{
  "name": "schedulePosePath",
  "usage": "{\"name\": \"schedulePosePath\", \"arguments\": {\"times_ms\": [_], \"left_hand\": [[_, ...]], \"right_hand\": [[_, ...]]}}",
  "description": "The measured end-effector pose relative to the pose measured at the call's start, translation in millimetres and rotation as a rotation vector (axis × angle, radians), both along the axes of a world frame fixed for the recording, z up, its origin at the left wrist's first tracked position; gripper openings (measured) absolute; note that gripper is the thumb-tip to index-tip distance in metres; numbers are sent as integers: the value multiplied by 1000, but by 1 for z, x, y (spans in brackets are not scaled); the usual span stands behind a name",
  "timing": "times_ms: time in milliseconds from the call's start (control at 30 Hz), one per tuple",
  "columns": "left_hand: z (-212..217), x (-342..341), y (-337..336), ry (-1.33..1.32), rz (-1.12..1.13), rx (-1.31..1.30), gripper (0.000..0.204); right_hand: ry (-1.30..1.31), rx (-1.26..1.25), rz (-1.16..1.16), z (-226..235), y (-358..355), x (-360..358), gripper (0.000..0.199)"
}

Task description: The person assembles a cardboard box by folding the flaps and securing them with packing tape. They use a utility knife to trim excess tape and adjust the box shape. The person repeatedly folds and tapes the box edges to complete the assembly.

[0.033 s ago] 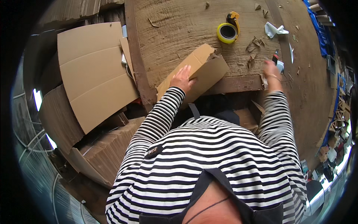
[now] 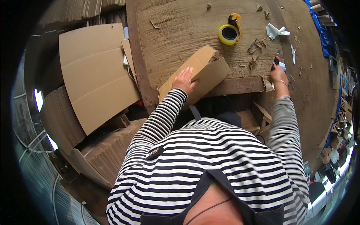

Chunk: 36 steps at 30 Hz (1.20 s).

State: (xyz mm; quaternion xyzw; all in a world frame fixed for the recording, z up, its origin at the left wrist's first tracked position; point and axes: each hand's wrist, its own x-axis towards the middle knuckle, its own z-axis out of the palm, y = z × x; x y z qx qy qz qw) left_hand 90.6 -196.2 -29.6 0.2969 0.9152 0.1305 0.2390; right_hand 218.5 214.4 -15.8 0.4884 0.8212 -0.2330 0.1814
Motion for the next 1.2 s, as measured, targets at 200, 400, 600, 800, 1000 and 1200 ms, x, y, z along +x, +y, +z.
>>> {"name": "schedulePosePath", "arguments": {"times_ms": [200,400,600,800,1000,1200], "left_hand": [[3,0,-1,-4,-21,-68,72],[5,-1,-1,34,-5,47,68],[12,1,3,31,-11,22,68],[3,1,-3,46,-20,0,70],[4,1,-2,27,-6,28,70],[16,-2,9,-21,7,-56,65]], "right_hand": [[237,58,330,28,-81,-12,15],[536,-20,465,26,-168,-83,18],[471,76,690,12,-135,-99,16],[195,15,389,-17,-86,-87,20],[562,-97,650,5,-115,-68,14],[157,-114,239,-50,-55,-39,20]]}}
